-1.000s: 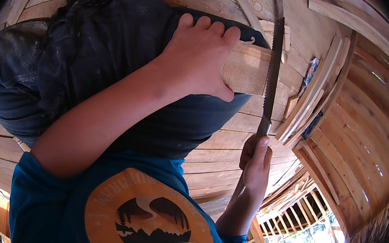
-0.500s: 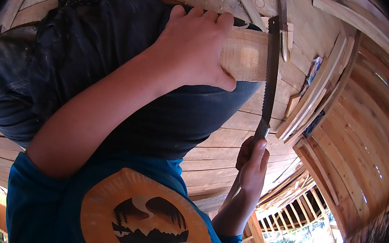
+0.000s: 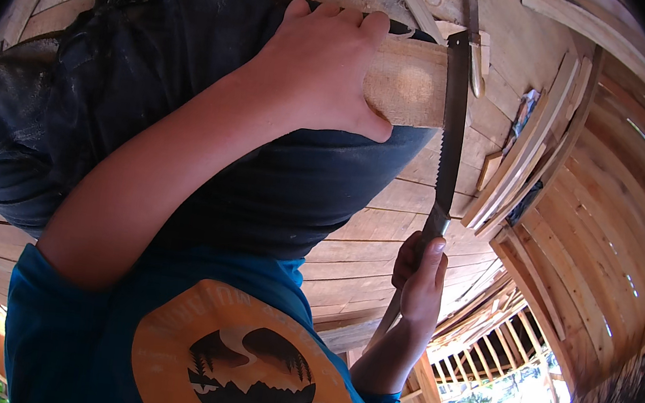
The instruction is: The person saws through a piece of wood held across their lap using a hand saw.
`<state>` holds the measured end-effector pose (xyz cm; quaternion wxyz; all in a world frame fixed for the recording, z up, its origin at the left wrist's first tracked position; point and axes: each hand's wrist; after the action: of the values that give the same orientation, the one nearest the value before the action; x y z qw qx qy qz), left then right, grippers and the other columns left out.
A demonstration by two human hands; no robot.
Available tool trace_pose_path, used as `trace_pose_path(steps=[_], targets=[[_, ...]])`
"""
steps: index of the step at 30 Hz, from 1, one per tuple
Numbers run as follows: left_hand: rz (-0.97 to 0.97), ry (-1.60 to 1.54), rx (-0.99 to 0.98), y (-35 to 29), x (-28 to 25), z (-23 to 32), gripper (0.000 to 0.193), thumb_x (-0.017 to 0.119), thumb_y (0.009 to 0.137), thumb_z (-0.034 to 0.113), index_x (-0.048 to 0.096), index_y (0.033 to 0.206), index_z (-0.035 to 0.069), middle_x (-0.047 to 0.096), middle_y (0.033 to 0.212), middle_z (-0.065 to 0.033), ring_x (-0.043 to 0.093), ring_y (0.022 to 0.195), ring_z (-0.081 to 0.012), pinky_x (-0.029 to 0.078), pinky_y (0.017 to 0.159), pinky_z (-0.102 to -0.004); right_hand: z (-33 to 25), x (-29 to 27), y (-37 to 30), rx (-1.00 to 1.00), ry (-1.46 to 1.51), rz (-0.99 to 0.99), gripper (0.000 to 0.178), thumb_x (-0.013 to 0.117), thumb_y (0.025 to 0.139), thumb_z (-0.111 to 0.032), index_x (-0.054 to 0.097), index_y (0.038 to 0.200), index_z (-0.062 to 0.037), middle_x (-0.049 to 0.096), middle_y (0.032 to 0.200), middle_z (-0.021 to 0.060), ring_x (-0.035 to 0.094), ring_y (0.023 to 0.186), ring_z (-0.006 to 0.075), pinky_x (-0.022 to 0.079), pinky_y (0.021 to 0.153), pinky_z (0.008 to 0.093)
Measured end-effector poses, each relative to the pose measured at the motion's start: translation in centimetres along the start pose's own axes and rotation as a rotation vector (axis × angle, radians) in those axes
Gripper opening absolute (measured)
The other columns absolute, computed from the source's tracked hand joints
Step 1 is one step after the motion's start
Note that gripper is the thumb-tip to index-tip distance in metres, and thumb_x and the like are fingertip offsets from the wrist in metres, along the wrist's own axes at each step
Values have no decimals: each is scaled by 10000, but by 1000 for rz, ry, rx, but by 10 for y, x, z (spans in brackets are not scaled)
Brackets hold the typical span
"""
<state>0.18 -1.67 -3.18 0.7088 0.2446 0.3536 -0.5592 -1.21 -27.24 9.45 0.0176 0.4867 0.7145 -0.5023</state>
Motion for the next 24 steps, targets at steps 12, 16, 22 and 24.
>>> trace_pose_path(steps=[12,16,22,24], targets=[[19,-34,2,1,4,-5,865,826,520,504,598,1173,-15,697,997,-210,670,1001,-346,439,923,-467,-16,12,34,-39,-43,-20,639,294,988,-689,418,711,-127,305,554,-69,249,442,37,170,401,232],[-6,-19,21,1,3,-3,788,836,536,485,596,1107,-2,696,984,-210,669,995,-349,448,909,-464,5,1,3,-8,-18,-4,666,302,961,-729,429,716,-123,303,554,-71,258,441,37,174,401,233],[87,-31,74,-3,5,-7,783,823,544,489,599,1114,2,713,905,-176,691,935,-328,462,885,-463,-26,25,39,-74,2,-6,570,332,1064,-494,446,670,-98,323,549,-63,282,482,56,209,451,264],[-42,-70,-15,2,-8,-5,818,828,539,491,596,1148,-4,711,942,-185,688,951,-323,457,904,-471,-36,27,46,-52,9,-11,572,339,1063,-497,440,662,-101,322,549,-62,278,490,58,211,459,271]])
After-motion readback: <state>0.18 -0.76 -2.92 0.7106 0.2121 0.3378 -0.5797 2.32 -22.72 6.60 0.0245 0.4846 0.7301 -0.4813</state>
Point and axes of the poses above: each hand's wrist, its own y-axis towards the middle knuckle, its own x-axis out of the palm, z = x × y
